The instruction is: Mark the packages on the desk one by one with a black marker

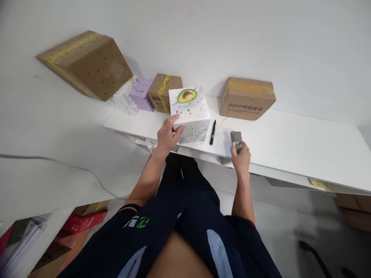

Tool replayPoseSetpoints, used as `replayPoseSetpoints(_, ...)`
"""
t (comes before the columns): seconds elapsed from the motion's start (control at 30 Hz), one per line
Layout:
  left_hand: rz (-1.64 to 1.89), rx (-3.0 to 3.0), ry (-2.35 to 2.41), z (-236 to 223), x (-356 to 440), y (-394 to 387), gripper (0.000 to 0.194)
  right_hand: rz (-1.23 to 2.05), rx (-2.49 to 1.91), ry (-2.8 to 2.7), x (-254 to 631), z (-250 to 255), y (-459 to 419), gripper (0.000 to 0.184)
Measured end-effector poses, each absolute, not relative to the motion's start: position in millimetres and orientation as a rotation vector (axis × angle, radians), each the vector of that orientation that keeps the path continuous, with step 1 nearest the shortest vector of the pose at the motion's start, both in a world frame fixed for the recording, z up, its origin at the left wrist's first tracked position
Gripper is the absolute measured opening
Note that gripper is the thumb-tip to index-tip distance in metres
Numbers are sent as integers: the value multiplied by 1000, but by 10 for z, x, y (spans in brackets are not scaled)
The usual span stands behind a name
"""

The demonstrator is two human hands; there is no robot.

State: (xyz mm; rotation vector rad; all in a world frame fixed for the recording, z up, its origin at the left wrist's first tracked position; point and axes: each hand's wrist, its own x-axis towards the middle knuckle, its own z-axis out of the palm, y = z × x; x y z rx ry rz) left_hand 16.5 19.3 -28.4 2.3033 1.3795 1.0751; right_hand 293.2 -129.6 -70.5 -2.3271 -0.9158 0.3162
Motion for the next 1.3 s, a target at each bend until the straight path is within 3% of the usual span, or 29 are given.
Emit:
replayPoseSetpoints(0.2, 977, 2282, 1404, -228, 105, 160, 64, -29, -2734, -1230, 2995, -899, -1160, 64)
replayPoseSetpoints(0.4, 1010, 2240, 1293, -225, 83, 184, 59, -11, -2772, -1244, 3043, -895, -1025, 54)
replayPoseSetpoints(0.67, 1019, 2224, 1228, -253, 242, 541, 58, 326, -2524, -1577, 2499, -743, -371, 60)
replayPoseSetpoints(0.87, 1023, 2236, 1134, -228, 441, 988, 60, 513, -2541, -1660, 2323, -758, -235, 49)
replayPoseSetpoints(1.3, 1004, 2176, 834, -335, 1306, 1906, 68, 103, -1832, -1731, 2614, -1503, -597, 33)
